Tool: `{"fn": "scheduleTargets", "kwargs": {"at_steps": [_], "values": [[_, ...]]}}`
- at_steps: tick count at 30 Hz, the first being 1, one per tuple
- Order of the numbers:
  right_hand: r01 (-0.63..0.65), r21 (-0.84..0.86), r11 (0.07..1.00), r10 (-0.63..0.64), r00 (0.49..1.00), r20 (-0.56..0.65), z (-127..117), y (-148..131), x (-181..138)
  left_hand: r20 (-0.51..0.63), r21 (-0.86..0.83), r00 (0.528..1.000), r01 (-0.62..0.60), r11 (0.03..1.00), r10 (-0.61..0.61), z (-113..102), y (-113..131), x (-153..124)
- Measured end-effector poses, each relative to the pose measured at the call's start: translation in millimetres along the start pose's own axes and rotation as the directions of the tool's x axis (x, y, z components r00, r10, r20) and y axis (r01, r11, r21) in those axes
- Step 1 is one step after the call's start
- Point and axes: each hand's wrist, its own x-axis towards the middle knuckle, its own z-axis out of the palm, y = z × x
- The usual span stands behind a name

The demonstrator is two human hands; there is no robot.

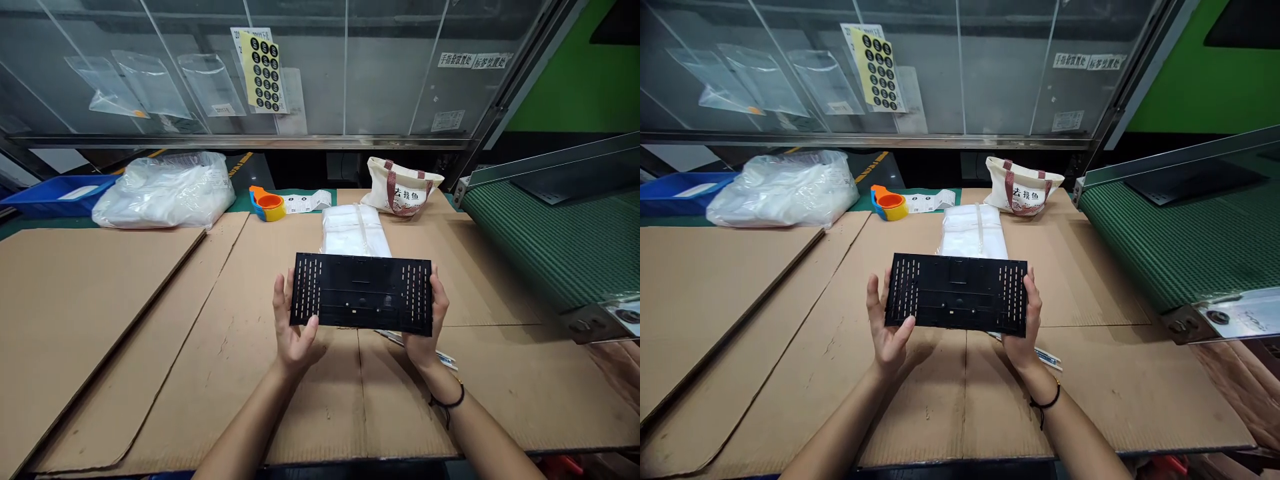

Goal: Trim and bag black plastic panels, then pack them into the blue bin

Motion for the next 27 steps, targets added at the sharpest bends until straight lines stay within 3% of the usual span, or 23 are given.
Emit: {"fn": "scheduleTargets", "kwargs": {"at_steps": [5,10,13,16,18,20,22,25,27], "values": [[-0.003,0.05,0.999,0.003,1.0,0.007,0,0,1,0.025,0.015,1.0,-0.01,1.0,0.01,-1,-3,0],[-0.046,-0.036,0.998,0.051,0.988,0.145,-3,-5,5,-0.013,-0.021,1.0,0.022,1.0,-0.022,1,-5,5],[0.053,-0.134,0.99,-0.027,0.982,0.189,-6,-5,10,-0.08,-0.06,0.997,-0.01,0.998,0.005,3,-8,5],[0.168,-0.05,0.985,-0.149,0.954,0.259,-10,-4,18,-0.133,-0.143,0.991,0.008,0.99,-0.027,6,-10,5],[0.066,0.118,0.991,-0.106,0.919,0.38,-13,-3,23,-0.151,-0.189,0.986,0.044,0.981,-0.073,6,-11,5],[-0.147,0.224,0.963,0.026,0.884,0.468,-14,-1,26,-0.161,-0.115,0.984,0.053,0.992,-0.071,3,-12,7],[-0.305,0.252,0.918,0.178,0.887,0.427,-14,3,28,-0.13,0.065,0.991,0.048,0.997,-0.039,-1,-15,8],[-0.411,0.286,0.865,0.369,0.909,0.191,-13,15,30,-0.02,0.332,0.999,0.055,0.942,-0.051,-7,-19,9],[-0.478,0.342,0.809,0.497,0.867,0.037,-13,25,34,0.067,0.489,0.997,-0.001,0.872,-0.036,-10,-22,10]]}}
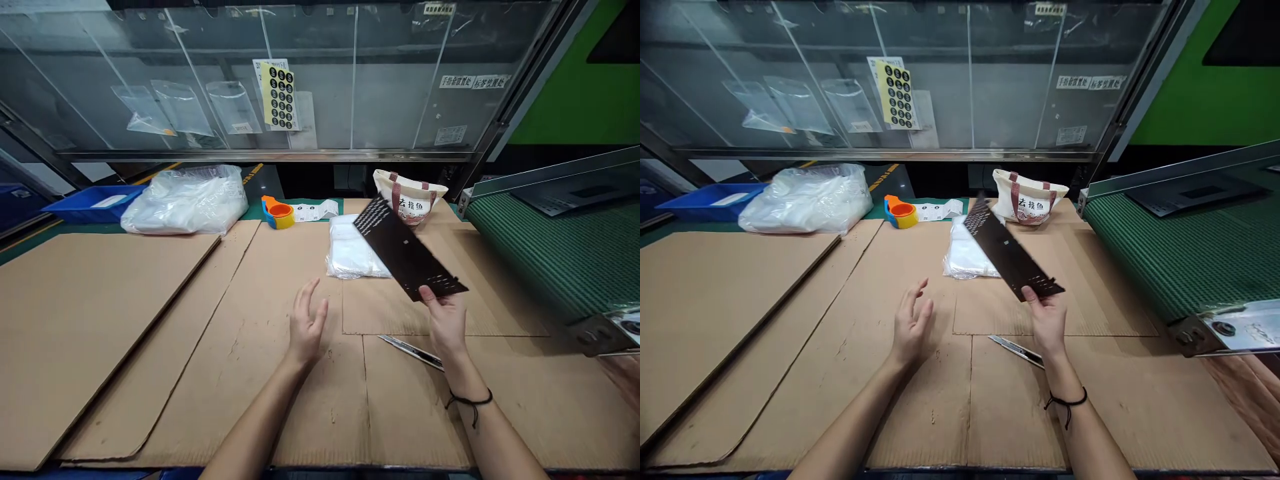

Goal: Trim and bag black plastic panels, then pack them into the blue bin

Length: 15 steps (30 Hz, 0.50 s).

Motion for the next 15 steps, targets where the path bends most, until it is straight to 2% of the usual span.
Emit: {"fn": "scheduleTargets", "kwargs": {"at_steps": [2,5,10,15], "values": [[-0.079,0.078,0.994,0.089,0.987,-0.131,-4,4,8,0.057,0.169,0.994,-0.105,0.98,0.096,1,-2,4],[-0.171,0.191,0.967,0.211,0.954,-0.214,-9,6,17,0.142,0.304,0.97,-0.232,0.924,0.197,7,-4,19],[-0.256,0.294,0.921,0.327,0.918,-0.225,-8,3,17,0.327,0.401,0.914,-0.366,0.84,0.242,39,-13,64],[-0.309,0.325,0.894,0.389,0.894,-0.221,-1,6,14,0.501,0.501,0.843,-0.469,0.728,0.198,62,-32,93]]}}
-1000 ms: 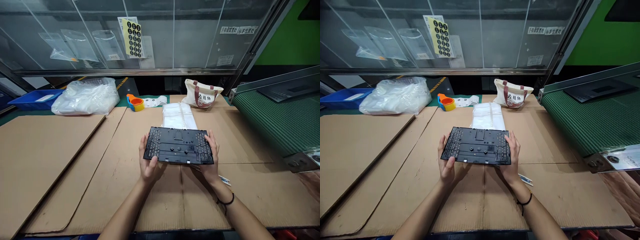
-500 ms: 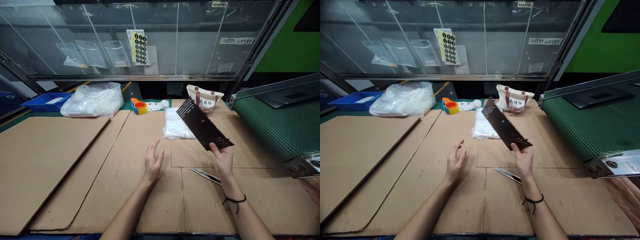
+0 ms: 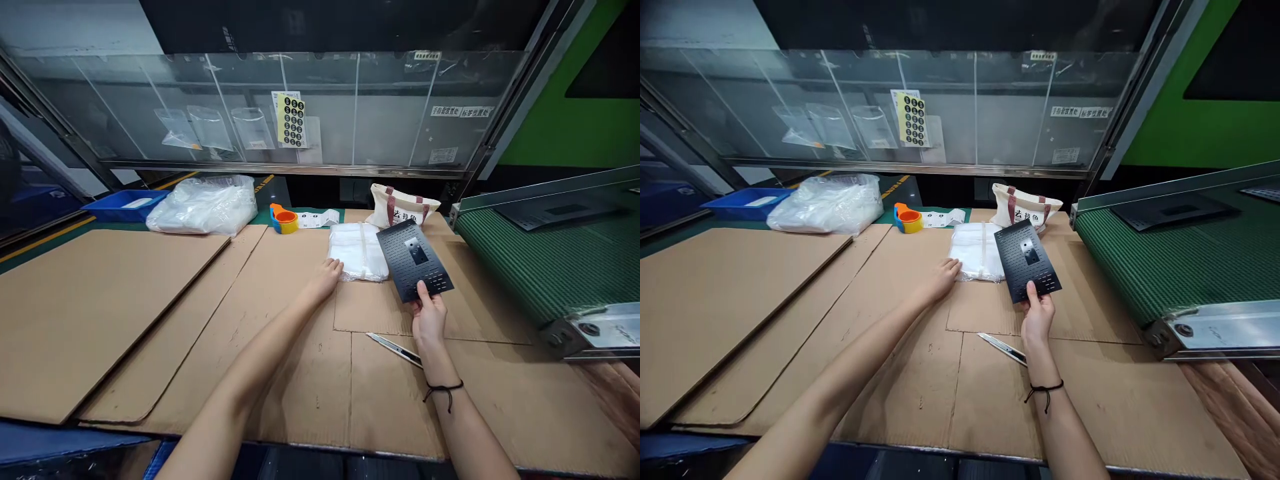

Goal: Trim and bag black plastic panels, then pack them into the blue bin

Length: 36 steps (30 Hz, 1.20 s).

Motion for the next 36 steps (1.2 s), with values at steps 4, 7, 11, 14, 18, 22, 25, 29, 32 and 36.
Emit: {"fn": "scheduleTargets", "kwargs": {"at_steps": [4,7,11,14,18,22,25,29,32,36], "values": [[-0.02,0.011,1.0,0.02,1.0,0.009,2,2,-2,0.12,0.092,0.991,-0.069,0.993,0.058,4,-10,2],[-0.015,0.024,1.0,0.014,1.0,0.023,4,1,-4,0.167,0.142,0.984,-0.089,0.986,0.065,3,-15,8],[-0.014,0.031,0.999,0.013,1.0,0.028,5,1,-6,0.183,0.194,0.983,-0.068,0.979,0.032,1,-18,25],[-0.007,0.026,1.0,0.006,1.0,0.027,5,1,-6,0.229,0.221,0.973,-0.081,0.972,0.029,-3,-15,33],[0.006,0.025,1.0,-0.007,1.0,0.029,5,2,-6,0.297,0.229,0.953,-0.135,0.964,0.063,-12,-8,31],[0.003,0.028,1.0,-0.004,0.999,0.034,6,3,-7,0.336,0.229,0.94,-0.146,0.962,0.063,-18,0,18],[-0.005,0.027,1.0,0.003,0.998,0.055,7,4,-10,0.376,0.216,0.926,-0.125,0.968,0.035,-19,5,16],[-0.003,0.02,1.0,0.002,0.998,0.07,7,5,-11,0.397,0.172,0.917,-0.03,0.985,-0.042,-21,3,33],[0.015,0.011,1.0,-0.015,0.997,0.074,6,5,-10,0.397,0.115,0.91,0.079,0.99,-0.119,-23,-4,50],[0.054,-0.011,0.998,-0.053,0.995,0.08,5,5,-9,0.398,0.013,0.896,0.208,0.978,-0.196,-21,-10,58]]}}
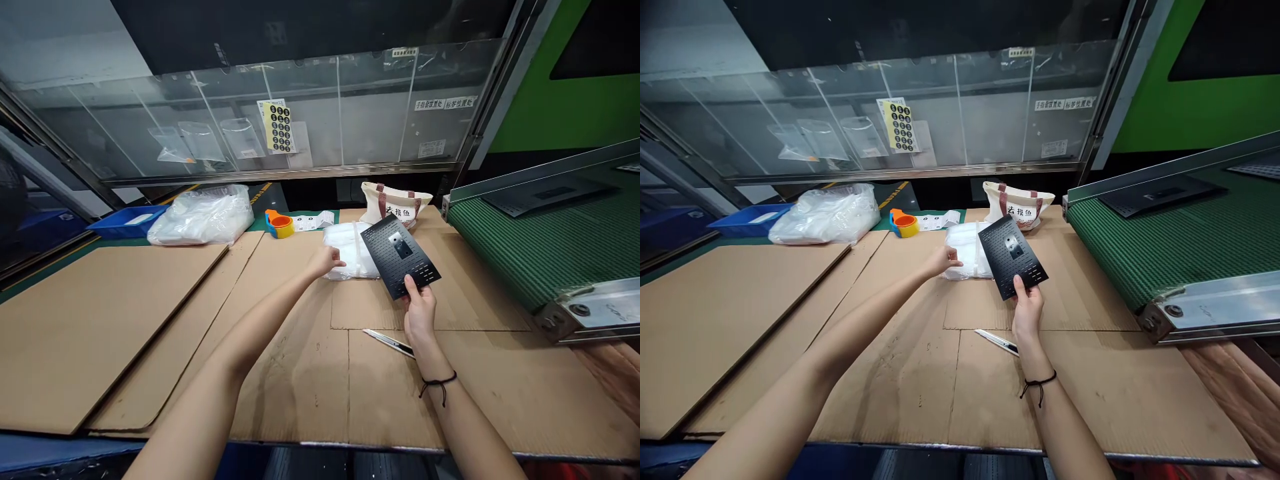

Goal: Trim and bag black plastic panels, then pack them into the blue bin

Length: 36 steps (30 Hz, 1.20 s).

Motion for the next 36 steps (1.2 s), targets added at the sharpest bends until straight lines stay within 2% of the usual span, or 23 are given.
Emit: {"fn": "scheduleTargets", "kwargs": {"at_steps": [7,12,15,20,23,30,36], "values": [[0.091,-0.098,0.991,-0.089,0.996,0.026,0,-3,-2,-0.053,-0.183,0.998,0.008,0.983,-0.018,5,4,-6],[0.224,-0.22,0.949,-0.204,0.973,0.111,-1,-17,-7,-0.023,-0.247,0.999,0.034,0.969,-0.041,7,6,4],[0.282,-0.302,0.911,-0.235,0.955,0.181,-10,-26,-14,0.013,-0.278,0.999,0.044,0.959,-0.042,9,3,9],[0.315,-0.42,0.851,-0.19,0.931,0.313,-35,-26,-29,0.1,-0.312,0.995,0.024,0.95,0.007,10,0,11],[0.342,-0.46,0.82,-0.163,0.909,0.384,-41,-20,-38,0.126,-0.329,0.992,0.021,0.944,0.022,11,0,12],[0.427,-0.55,0.717,-0.145,0.864,0.482,-34,-14,-45,0.135,-0.406,0.99,0.025,0.914,0.033,15,-4,16],[0.469,-0.575,0.67,-0.167,0.851,0.498,-29,-20,-47,0.148,-0.525,0.988,0.107,0.845,-0.034,13,-4,18]]}}
